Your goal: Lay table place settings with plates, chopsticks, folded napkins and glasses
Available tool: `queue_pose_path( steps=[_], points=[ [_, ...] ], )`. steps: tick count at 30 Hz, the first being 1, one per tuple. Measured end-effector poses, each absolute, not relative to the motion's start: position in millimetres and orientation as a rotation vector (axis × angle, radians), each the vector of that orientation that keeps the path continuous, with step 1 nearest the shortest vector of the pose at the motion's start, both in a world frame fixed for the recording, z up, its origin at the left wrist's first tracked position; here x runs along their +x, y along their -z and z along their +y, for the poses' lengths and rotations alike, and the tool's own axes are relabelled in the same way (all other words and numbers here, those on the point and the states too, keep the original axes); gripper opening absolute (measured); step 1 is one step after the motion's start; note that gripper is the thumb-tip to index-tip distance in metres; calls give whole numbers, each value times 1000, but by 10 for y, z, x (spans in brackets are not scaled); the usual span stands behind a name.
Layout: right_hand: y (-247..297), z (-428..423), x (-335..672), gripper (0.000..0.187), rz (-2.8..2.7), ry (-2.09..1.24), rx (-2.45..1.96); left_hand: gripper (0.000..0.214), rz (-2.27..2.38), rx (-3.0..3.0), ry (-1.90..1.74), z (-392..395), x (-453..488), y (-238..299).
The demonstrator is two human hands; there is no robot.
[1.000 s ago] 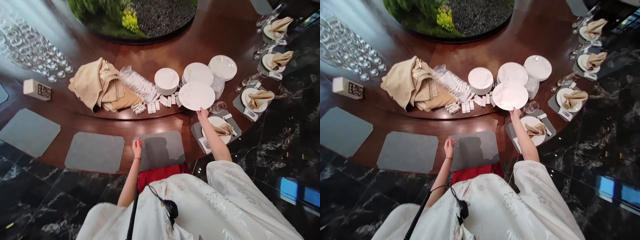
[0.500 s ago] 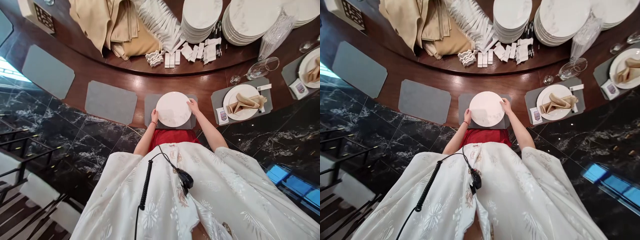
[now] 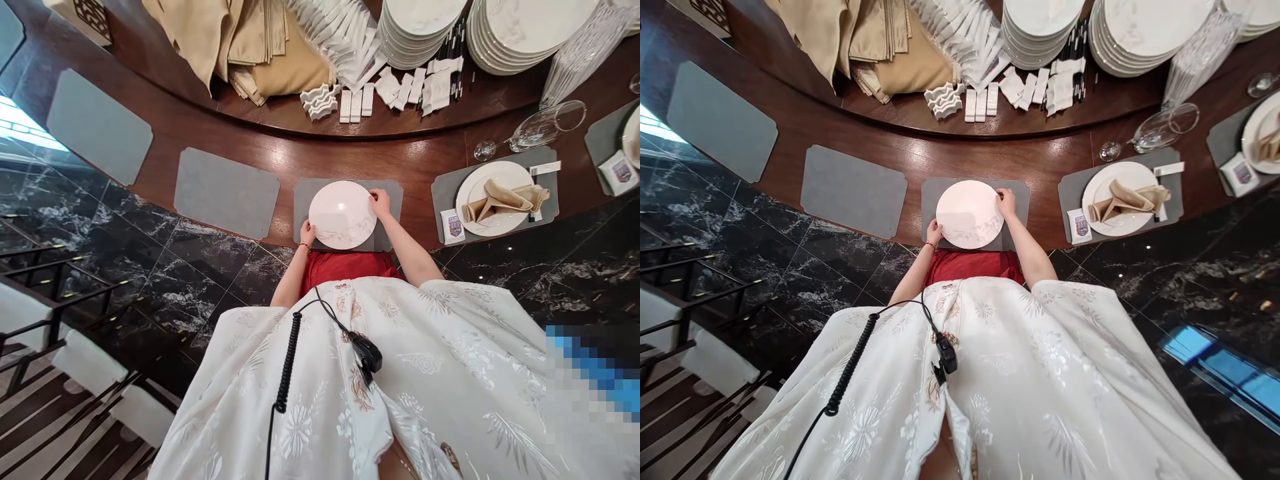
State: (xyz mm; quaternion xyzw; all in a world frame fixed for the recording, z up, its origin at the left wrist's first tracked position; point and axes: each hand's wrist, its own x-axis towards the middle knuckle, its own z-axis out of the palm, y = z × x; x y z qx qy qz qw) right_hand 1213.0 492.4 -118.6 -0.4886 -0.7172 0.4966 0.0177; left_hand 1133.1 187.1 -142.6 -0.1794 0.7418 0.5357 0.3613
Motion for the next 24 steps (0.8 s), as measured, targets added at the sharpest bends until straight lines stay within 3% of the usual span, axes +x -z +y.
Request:
queue_pose_path(
  steps=[4, 12, 24],
  points=[
    [1212, 4746, 12527, 19, -2206, -1365, -1720, 37, 1977, -339, -1317, 1772, 11232, 1414],
    [1247, 4502, 12805, 15, -1950, -1496, -1833, 31, 1895, -342, -1244, 1695, 11110, 1338],
    [1305, 4441, 12739, 16, -1807, -1444, -1915, 28, 1831, -291, -1141, 1580, 11005, 1159]
  ],
)
